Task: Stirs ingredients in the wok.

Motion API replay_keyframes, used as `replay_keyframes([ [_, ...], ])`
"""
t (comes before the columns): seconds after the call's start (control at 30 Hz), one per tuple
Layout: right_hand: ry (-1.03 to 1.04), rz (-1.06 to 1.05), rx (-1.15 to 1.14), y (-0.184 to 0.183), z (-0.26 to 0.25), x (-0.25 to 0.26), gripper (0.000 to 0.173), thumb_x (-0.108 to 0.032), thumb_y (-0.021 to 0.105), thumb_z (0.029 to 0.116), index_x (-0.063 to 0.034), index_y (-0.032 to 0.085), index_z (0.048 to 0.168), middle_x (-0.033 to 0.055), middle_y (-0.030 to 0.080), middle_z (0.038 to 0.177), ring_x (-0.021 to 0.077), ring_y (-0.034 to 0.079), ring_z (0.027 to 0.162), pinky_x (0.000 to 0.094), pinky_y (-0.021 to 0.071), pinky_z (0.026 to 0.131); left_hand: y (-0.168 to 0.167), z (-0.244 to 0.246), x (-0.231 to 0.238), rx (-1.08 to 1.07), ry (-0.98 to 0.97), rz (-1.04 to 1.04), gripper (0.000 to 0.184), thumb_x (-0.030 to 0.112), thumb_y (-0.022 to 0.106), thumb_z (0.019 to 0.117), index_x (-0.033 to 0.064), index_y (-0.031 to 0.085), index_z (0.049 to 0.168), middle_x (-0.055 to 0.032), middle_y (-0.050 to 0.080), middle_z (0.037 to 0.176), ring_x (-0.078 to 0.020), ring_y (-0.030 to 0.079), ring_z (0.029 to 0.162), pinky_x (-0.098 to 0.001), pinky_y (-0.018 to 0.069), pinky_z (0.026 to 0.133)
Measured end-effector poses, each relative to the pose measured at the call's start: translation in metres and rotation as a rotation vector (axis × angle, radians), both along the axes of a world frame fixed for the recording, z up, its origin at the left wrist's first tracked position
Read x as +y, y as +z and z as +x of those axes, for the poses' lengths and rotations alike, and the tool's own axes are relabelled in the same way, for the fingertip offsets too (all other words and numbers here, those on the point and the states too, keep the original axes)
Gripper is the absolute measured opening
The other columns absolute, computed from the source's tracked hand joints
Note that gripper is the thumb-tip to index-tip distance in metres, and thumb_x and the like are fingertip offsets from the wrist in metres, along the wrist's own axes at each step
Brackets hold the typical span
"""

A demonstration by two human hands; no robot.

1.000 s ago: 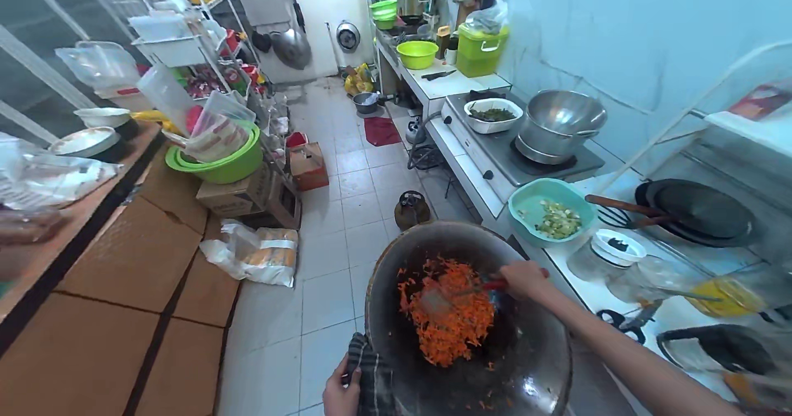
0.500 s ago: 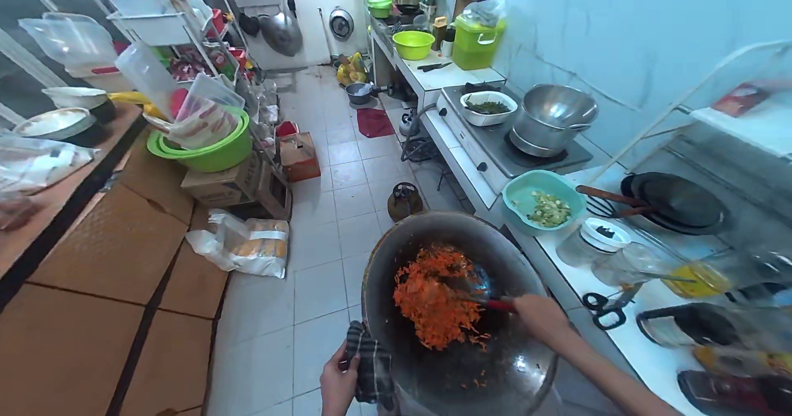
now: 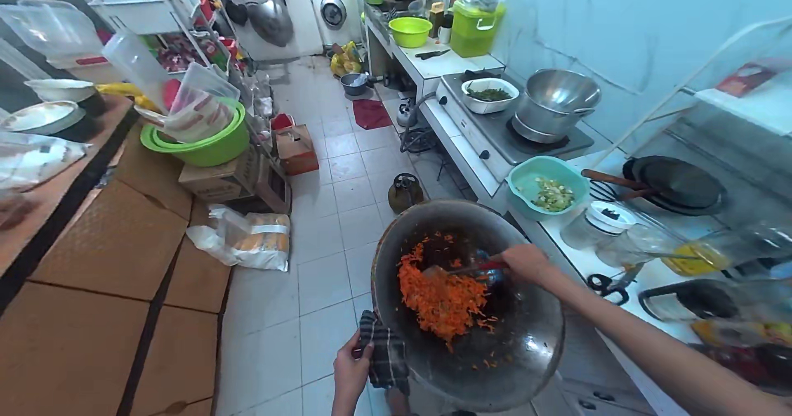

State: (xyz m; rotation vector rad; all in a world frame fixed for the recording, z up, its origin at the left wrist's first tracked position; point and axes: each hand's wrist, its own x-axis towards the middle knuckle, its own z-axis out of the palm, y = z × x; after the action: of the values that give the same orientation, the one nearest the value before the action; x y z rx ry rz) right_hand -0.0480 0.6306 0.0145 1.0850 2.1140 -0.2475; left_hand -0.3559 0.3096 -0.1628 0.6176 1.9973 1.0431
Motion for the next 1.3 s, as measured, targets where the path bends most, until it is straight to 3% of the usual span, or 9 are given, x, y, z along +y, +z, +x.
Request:
replay_keyframes([
  [0.13,-0.129,0.172,-0.072,0.027,0.031,0.015,0.030,-0.020,0.063,0.0998,-0.0125,0.070,0.128,0.0218,0.069,0.120,0.0430,0.065,0.113,0.0626,0.0510,0.091,0.002,0.001,0.003,0.008,0.002,-0.033,0.047,0.007,0.074,0.0916,-0.0014,0.062,0.137,-0.0188,0.075,0.105,-0.0268,0.075,0.089,-0.0468,0.0598,0.087],
  [0.23,-0.266,0.204,0.001,-0.008,0.032,0.005,0.046,-0.014,0.058,0.1005,-0.0108,0.054,0.146,0.0314,0.058,0.134,0.0510,0.061,0.117,0.0664,0.0508,0.091,0.003,0.001,0.006,0.019,-0.024,-0.044,0.046,0.007,0.073,0.0927,-0.0006,0.063,0.137,-0.0186,0.075,0.107,-0.0268,0.074,0.090,-0.0468,0.0591,0.088],
  [0.37,-0.278,-0.058,0.200,-0.051,0.008,-0.064,0.076,-0.012,0.061,0.0970,-0.0334,0.029,0.163,0.0318,0.052,0.141,0.0517,0.060,0.117,0.0678,0.0513,0.094,-0.001,-0.004,0.002,-0.008,-0.029,-0.007,0.048,0.008,0.074,0.0918,-0.0009,0.062,0.137,-0.0170,0.076,0.105,-0.0241,0.074,0.086,-0.0445,0.0600,0.085],
  [0.47,-0.247,-0.227,0.255,-0.027,0.014,-0.129,0.068,-0.018,0.057,0.1021,-0.0294,0.030,0.163,0.0299,0.065,0.124,0.0496,0.064,0.113,0.0666,0.0504,0.096,-0.004,-0.002,0.001,-0.016,-0.030,0.006,0.048,0.008,0.074,0.0916,-0.0010,0.062,0.137,-0.0169,0.076,0.105,-0.0244,0.075,0.087,-0.0449,0.0603,0.085],
  [0.63,-0.379,-0.146,0.076,0.015,-0.008,-0.216,0.084,-0.002,0.063,0.0904,-0.0249,0.029,0.164,0.0305,0.065,0.122,0.0507,0.066,0.107,0.0656,0.0540,0.085,-0.003,0.001,-0.001,-0.005,-0.003,0.006,0.048,0.007,0.074,0.0915,-0.0007,0.062,0.138,-0.0180,0.075,0.107,-0.0251,0.074,0.087,-0.0450,0.0599,0.085],
  [0.77,-0.509,-0.037,0.056,-0.024,-0.028,-0.189,0.076,-0.005,0.058,0.0970,-0.0210,0.027,0.164,0.0297,0.060,0.132,0.0487,0.064,0.114,0.0619,0.0544,0.090,-0.002,0.003,-0.001,-0.035,0.005,0.020,0.050,0.007,0.074,0.0920,-0.0010,0.060,0.139,-0.0196,0.074,0.111,-0.0269,0.074,0.091,-0.0457,0.0596,0.087],
  [0.93,-0.395,-0.154,0.057,0.034,-0.019,-0.227,0.077,0.001,0.058,0.0931,-0.0235,0.035,0.162,0.0323,0.061,0.129,0.0512,0.065,0.109,0.0645,0.0542,0.085,-0.001,0.003,-0.002,-0.042,0.011,0.032,0.049,0.005,0.074,0.0917,-0.0023,0.061,0.138,-0.0201,0.074,0.109,-0.0260,0.074,0.088,-0.0437,0.0598,0.085],
  [1.17,-0.599,0.013,0.009,-0.037,-0.024,-0.181,0.065,-0.001,0.048,0.1011,-0.0090,0.027,0.163,0.0315,0.058,0.135,0.0492,0.063,0.116,0.0598,0.0546,0.092,-0.005,0.003,-0.002,-0.032,-0.005,0.035,0.048,0.007,0.074,0.0915,-0.0029,0.062,0.137,-0.0205,0.074,0.108,-0.0269,0.074,0.090,-0.0453,0.0593,0.086],
  [1.3,-0.498,-0.122,0.120,-0.040,-0.015,-0.186,0.073,-0.003,0.062,0.0937,-0.0147,0.035,0.160,0.0300,0.063,0.128,0.0499,0.063,0.116,0.0642,0.0532,0.092,-0.003,0.003,-0.001,-0.043,0.004,0.041,0.048,0.006,0.074,0.0906,-0.0028,0.062,0.137,-0.0202,0.074,0.106,-0.0261,0.074,0.088,-0.0444,0.0596,0.085],
])
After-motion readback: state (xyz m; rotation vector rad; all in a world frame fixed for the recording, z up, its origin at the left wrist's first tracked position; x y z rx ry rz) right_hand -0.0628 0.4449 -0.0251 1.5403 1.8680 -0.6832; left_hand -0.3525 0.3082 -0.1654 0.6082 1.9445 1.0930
